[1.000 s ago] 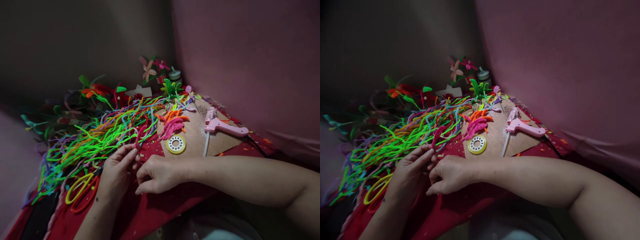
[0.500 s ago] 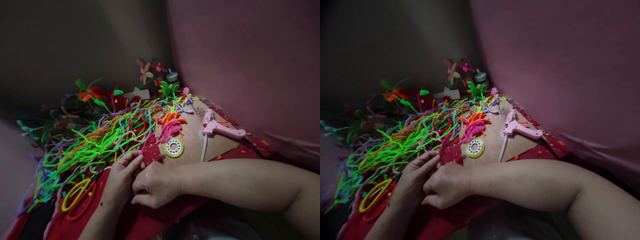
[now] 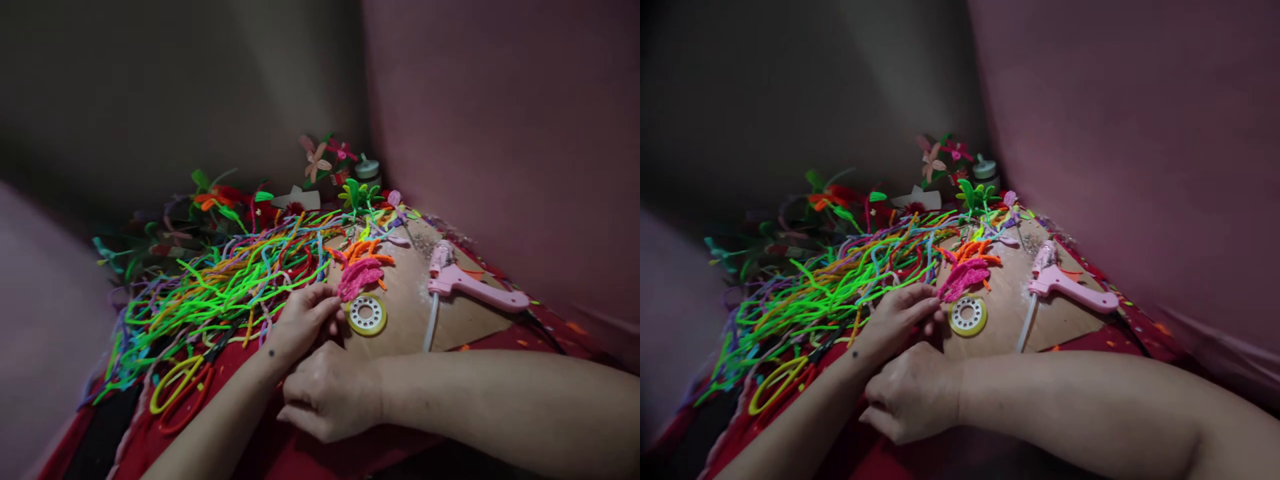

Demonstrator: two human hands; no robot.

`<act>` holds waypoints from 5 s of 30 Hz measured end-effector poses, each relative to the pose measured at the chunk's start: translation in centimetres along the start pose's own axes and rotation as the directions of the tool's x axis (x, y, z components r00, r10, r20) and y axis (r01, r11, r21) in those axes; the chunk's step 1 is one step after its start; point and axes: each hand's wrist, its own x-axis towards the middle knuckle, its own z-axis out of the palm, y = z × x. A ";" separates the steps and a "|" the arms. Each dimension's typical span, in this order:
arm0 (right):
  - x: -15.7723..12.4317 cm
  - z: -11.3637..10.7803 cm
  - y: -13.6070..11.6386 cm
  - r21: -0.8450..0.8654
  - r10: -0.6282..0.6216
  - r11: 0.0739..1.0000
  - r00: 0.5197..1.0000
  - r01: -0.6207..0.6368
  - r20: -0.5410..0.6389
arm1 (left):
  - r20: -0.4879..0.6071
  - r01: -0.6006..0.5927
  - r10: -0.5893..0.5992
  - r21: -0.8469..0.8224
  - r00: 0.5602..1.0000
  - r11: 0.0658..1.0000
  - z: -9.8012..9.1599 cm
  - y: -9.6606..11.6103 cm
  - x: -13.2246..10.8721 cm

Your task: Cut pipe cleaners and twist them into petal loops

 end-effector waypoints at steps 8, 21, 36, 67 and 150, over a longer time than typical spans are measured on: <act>-0.4 0.0 -0.1 0.038 0.014 0.999 0.999 -0.016 0.040 | -0.038 -0.386 0.509 0.604 0.860 0.697 -0.8 0.7 -1.7; -0.5 -0.3 -0.2 0.101 -0.015 0.995 1.000 0.017 -0.014 | -0.626 0.203 0.469 0.709 0.623 0.676 -18.4 0.7 -1.1; -0.1 -0.4 0.1 0.062 0.020 0.998 0.999 -0.018 -0.025 | -0.486 0.194 0.480 0.821 0.730 0.537 -19.7 1.2 6.2; 1.9 -1.9 2.1 0.992 0.601 -0.017 0.792 -0.122 0.107 | 0.068 -0.440 0.854 0.876 0.516 0.196 -10.0 -0.2 -2.7; 1.8 -4.0 1.1 0.951 0.676 0.240 0.737 -0.194 -0.020 | -0.234 -0.246 0.373 0.437 0.898 0.865 -6.5 -3.0 -7.1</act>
